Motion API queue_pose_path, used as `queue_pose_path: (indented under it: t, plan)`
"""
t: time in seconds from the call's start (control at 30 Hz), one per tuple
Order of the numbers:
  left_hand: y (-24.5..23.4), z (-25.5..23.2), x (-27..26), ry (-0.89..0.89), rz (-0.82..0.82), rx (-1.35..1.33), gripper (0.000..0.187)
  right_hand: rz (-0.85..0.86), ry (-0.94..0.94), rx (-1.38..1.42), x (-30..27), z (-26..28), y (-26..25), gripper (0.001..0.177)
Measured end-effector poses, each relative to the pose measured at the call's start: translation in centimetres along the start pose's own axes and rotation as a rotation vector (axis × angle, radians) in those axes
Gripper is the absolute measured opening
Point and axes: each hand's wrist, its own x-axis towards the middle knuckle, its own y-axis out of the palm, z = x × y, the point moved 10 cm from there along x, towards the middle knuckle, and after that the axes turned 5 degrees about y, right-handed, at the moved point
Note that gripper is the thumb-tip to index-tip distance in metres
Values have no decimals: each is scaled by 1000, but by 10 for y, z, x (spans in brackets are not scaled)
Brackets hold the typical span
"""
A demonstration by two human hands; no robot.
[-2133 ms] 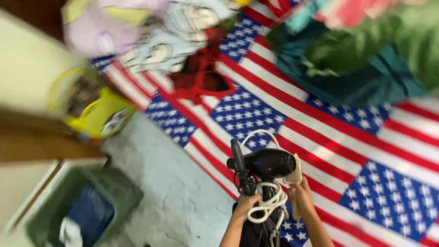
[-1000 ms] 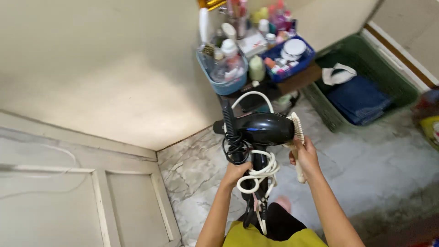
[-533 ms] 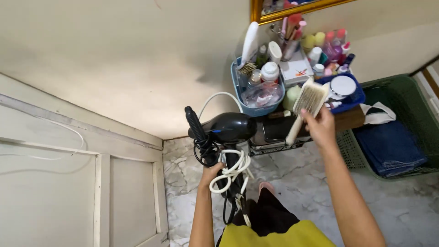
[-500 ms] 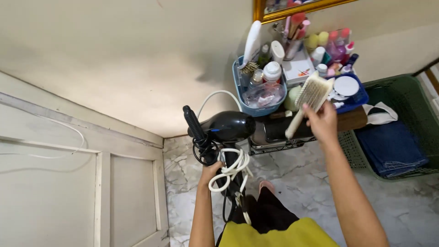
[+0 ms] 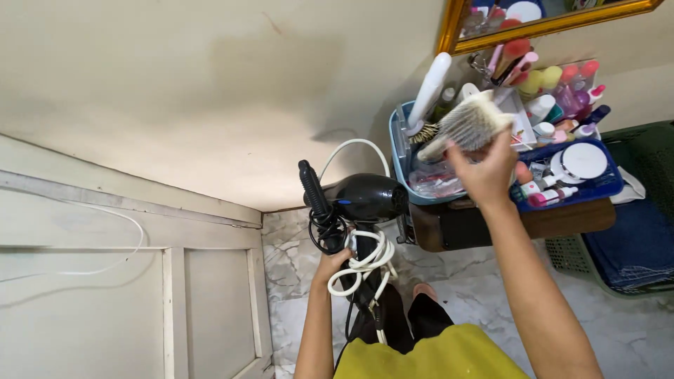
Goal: The person folds several clothing items on a bed and places them into a green laundry basket. They then plug in a hairdryer, coil its cord, and move the hairdryer and a hair straightener to a nearby cart.
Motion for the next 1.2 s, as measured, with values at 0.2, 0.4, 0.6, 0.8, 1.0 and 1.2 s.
queue_pose_path:
  t: [0.2,0.4,0.6,0.8,1.0,1.2]
  plan:
    - [1,-2,21,-62,17,-35,58,10,-1,-434,16,25,41,59]
    - [6,-3,30,-40,45,70,56,16,74,-370,-8,-19,38,53]
    - [8,3,33,-60,44,7,58,203,154,-566,-8,-26,46,50]
    - [11,9,39,-89,34,9,59,183,128,-877,-6,-16,64,52]
    - [19,-3,43,-32,32,-48,57,265,204,-809,0,-16,55,84]
    - [19,3,34,-79,15,-16,56,197,-22,-790,-15,16,53,88]
